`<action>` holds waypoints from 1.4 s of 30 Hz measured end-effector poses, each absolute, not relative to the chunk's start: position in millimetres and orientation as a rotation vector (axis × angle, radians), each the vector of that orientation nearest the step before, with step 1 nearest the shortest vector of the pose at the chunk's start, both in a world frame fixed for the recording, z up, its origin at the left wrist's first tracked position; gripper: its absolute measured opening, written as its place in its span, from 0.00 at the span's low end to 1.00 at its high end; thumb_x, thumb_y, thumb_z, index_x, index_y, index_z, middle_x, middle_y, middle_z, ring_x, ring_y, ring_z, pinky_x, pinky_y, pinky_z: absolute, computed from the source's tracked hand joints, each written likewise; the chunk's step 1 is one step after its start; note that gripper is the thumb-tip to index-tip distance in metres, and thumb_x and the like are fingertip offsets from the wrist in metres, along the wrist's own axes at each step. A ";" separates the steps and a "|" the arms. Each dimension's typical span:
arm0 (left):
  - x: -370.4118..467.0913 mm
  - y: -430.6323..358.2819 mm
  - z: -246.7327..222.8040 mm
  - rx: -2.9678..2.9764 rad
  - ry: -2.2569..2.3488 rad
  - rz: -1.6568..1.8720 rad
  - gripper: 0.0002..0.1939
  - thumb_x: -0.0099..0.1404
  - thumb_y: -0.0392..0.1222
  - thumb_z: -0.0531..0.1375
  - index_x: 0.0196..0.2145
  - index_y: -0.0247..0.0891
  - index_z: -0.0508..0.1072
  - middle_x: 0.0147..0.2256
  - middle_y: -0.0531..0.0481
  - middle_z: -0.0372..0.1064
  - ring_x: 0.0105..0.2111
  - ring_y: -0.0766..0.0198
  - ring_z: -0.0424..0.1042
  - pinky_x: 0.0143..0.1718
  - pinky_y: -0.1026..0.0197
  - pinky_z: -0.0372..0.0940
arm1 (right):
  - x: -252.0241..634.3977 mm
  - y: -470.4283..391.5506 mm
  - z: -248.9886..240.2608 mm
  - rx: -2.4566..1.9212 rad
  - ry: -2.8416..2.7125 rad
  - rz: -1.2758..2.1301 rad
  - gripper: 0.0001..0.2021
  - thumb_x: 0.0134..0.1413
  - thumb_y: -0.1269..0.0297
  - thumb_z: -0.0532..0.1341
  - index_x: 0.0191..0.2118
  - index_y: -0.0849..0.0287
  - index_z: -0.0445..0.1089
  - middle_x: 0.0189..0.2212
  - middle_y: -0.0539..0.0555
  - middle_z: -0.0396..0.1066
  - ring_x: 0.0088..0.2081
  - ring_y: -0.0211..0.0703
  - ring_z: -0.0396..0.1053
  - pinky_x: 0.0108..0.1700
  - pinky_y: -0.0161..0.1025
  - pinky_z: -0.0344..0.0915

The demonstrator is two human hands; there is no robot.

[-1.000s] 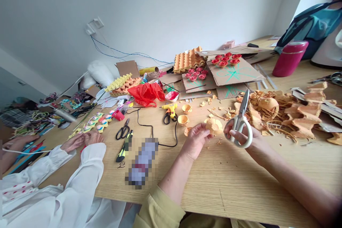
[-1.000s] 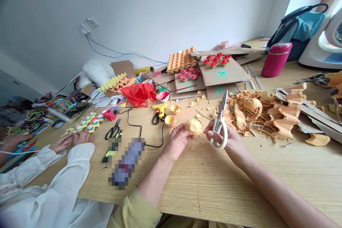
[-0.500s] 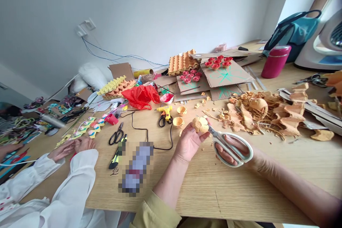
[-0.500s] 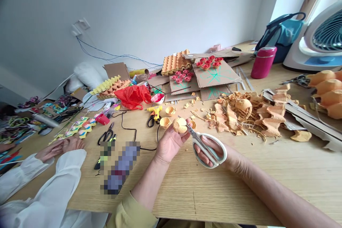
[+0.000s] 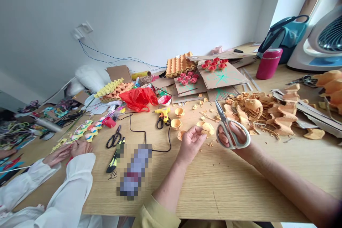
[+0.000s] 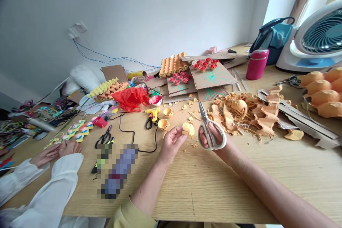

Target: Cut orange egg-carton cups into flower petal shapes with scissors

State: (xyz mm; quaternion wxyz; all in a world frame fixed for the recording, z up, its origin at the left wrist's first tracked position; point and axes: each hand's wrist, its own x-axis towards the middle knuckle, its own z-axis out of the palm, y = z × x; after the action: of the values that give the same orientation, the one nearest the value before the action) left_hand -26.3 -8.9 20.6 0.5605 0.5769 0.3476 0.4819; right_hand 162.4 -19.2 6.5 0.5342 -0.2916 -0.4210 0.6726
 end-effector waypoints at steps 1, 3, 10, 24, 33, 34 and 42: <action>-26.3 -9.4 21.3 1.463 0.879 1.160 0.07 0.60 0.42 0.64 0.35 0.38 0.76 0.35 0.48 0.72 0.38 0.62 0.69 0.46 0.60 0.61 | 163.0 -19.5 7.2 -0.696 -1.000 1.596 0.19 0.60 0.42 0.55 0.33 0.54 0.69 0.19 0.46 0.63 0.20 0.37 0.57 0.25 0.38 0.55; -26.5 -10.1 23.2 1.643 0.978 1.222 0.04 0.60 0.41 0.64 0.31 0.38 0.76 0.32 0.49 0.71 0.36 0.62 0.67 0.44 0.60 0.61 | 163.9 -20.4 8.3 -0.691 -0.995 1.592 0.19 0.60 0.42 0.55 0.33 0.53 0.70 0.19 0.46 0.62 0.20 0.38 0.57 0.25 0.38 0.54; -31.6 -6.7 24.8 1.872 1.086 1.361 0.06 0.63 0.39 0.61 0.35 0.43 0.79 0.35 0.45 0.73 0.40 0.56 0.69 0.47 0.57 0.61 | 163.3 -18.4 3.7 -0.656 -0.983 1.600 0.19 0.61 0.43 0.56 0.33 0.54 0.71 0.19 0.47 0.64 0.20 0.37 0.58 0.24 0.37 0.54; -59.7 13.3 27.1 2.330 1.397 1.487 0.05 0.66 0.40 0.59 0.31 0.41 0.72 0.31 0.50 0.71 0.35 0.59 0.70 0.40 0.57 0.63 | 157.5 -15.5 -2.3 -0.707 -1.091 1.481 0.20 0.59 0.42 0.57 0.34 0.57 0.69 0.19 0.48 0.65 0.19 0.36 0.61 0.23 0.35 0.57; -64.1 35.6 47.3 2.600 1.558 1.129 0.04 0.65 0.39 0.61 0.31 0.41 0.74 0.34 0.50 0.73 0.39 0.59 0.69 0.44 0.56 0.60 | 166.0 -19.2 3.6 -0.677 -1.040 1.515 0.17 0.62 0.48 0.57 0.34 0.57 0.70 0.20 0.48 0.65 0.22 0.37 0.58 0.25 0.37 0.54; -63.2 40.1 47.3 2.634 1.584 1.053 0.05 0.65 0.39 0.61 0.31 0.41 0.75 0.34 0.50 0.72 0.39 0.59 0.68 0.44 0.56 0.60 | 167.1 -19.2 4.5 -0.674 -1.039 1.522 0.17 0.62 0.48 0.56 0.34 0.57 0.70 0.20 0.48 0.64 0.22 0.38 0.58 0.25 0.37 0.54; -45.0 64.6 38.5 2.847 1.746 0.548 0.05 0.65 0.42 0.61 0.33 0.42 0.77 0.38 0.47 0.70 0.44 0.54 0.65 0.43 0.53 0.55 | 166.9 -26.4 12.9 -0.684 -1.063 1.530 0.17 0.64 0.49 0.54 0.35 0.56 0.70 0.20 0.48 0.63 0.23 0.38 0.56 0.26 0.37 0.52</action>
State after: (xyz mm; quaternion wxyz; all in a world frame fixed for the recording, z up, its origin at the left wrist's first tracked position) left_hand -45.0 64.6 38.5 -0.1210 0.8351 0.5120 0.1607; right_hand 166.9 -26.4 12.9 0.5468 -0.2884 -0.4486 0.6455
